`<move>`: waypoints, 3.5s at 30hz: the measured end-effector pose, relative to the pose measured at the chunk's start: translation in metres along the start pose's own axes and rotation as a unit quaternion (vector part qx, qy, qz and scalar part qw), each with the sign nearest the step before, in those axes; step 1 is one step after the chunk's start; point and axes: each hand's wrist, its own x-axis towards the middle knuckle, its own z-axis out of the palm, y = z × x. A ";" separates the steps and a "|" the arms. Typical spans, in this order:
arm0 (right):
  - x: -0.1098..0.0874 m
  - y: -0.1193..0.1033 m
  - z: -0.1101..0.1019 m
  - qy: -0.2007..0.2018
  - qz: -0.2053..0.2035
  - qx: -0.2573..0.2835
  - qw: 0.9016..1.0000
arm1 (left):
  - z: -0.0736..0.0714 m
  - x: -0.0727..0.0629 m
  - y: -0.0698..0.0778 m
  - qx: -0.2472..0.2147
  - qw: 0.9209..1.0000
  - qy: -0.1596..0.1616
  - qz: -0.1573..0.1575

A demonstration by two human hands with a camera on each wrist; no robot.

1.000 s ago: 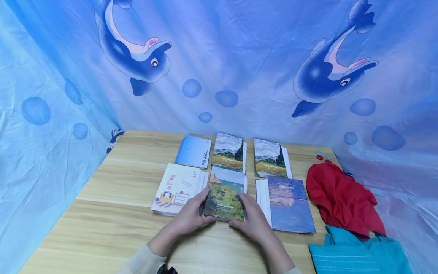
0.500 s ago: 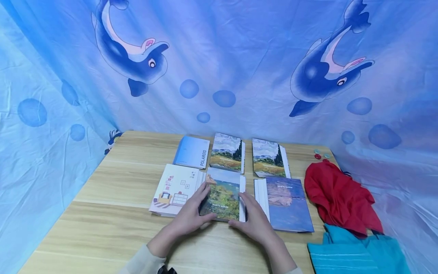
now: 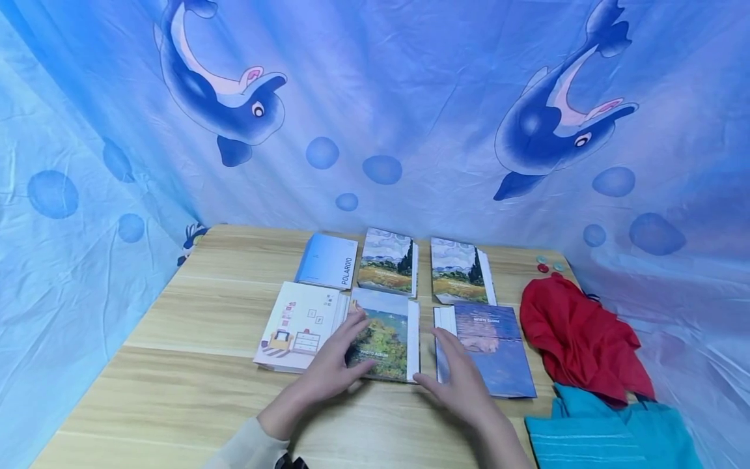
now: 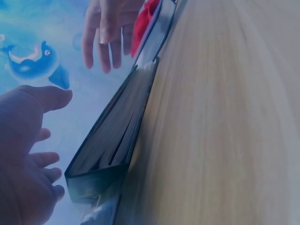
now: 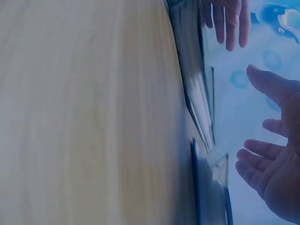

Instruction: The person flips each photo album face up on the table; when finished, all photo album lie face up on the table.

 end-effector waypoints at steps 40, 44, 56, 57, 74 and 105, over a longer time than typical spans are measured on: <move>-0.045 0.065 -0.067 0.100 0.034 -0.093 0.990 | 0.083 0.031 0.046 0.115 0.983 -0.096 0.107; -0.048 0.074 -0.070 0.082 0.052 -0.114 0.989 | 0.091 0.036 0.051 0.135 0.979 -0.110 0.110; -0.044 0.086 -0.074 -0.015 0.124 -0.116 0.985 | 0.116 0.042 0.063 0.100 0.979 -0.141 0.107; -0.044 0.087 -0.074 -0.016 0.123 -0.115 0.986 | 0.119 0.043 0.064 0.103 0.978 -0.143 0.110; -0.049 0.099 -0.072 -0.009 0.129 -0.065 0.989 | 0.132 0.049 0.072 0.122 0.972 -0.168 0.112; -0.050 0.072 -0.077 0.054 0.256 0.106 0.959 | 0.130 0.043 0.068 0.047 0.982 -0.150 0.101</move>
